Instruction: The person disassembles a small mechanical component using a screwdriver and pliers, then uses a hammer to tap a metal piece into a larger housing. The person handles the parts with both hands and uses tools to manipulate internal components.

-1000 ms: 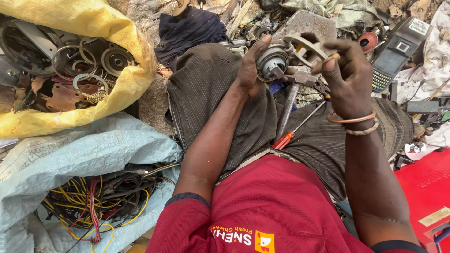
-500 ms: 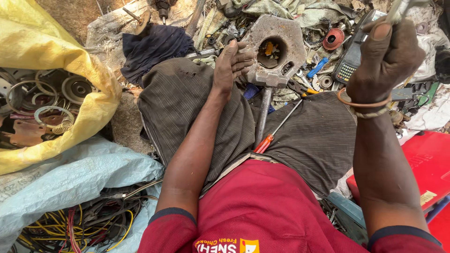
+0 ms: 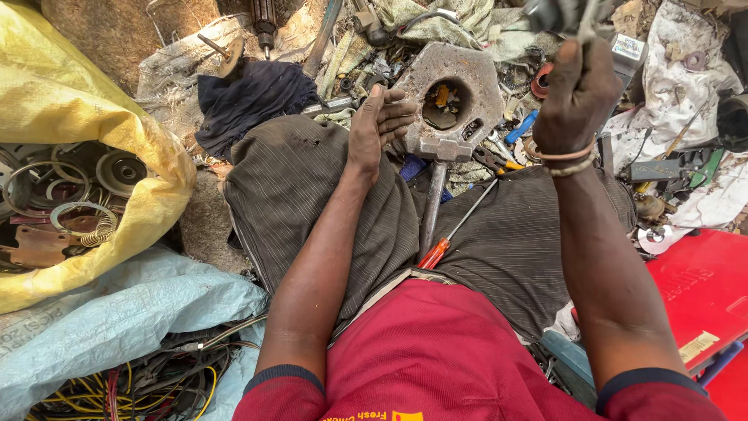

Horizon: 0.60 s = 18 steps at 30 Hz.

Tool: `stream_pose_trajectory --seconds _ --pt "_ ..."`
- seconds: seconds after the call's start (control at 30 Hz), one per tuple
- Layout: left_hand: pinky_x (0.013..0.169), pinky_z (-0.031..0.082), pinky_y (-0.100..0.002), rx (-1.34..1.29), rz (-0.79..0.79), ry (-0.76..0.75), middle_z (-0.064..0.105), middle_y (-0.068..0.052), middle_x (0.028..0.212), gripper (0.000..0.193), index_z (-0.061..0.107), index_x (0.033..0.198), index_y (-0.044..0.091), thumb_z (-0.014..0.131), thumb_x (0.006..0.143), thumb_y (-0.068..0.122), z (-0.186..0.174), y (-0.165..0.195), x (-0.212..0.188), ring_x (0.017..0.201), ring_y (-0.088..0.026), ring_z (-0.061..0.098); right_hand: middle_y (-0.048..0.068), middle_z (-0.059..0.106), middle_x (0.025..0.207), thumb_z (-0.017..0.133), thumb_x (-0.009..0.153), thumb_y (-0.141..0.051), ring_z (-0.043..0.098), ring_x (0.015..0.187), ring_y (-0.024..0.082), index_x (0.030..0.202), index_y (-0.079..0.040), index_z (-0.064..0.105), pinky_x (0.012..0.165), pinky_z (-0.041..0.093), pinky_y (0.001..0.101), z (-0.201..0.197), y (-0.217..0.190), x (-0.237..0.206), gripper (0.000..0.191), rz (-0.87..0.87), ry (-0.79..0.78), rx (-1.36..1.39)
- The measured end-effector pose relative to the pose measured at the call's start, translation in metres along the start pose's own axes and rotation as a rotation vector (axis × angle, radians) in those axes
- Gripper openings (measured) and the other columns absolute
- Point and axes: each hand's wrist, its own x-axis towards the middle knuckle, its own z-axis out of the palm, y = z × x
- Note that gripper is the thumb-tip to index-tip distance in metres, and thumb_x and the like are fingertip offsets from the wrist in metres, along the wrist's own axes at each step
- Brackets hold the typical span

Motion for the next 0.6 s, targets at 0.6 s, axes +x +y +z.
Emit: stream_pose_trajectory --seconds 0.6 --pt "0.096 0.062 -0.047 -0.233 -0.146 -0.138 0.069 -0.014 0.126 0.073 0.055 0.140 0.009 0.041 0.098 0.066 0.007 0.013 -0.015 0.115 -0.025 0.070 -0.009 0.033 0.061 0.049 0.117 -0.040 0.031 0.052 0.005 0.102 -0.007 0.063 0.057 0.032 0.0248 -0.008 -0.092 -0.067 0.038 0.994 -0.130 1.453"
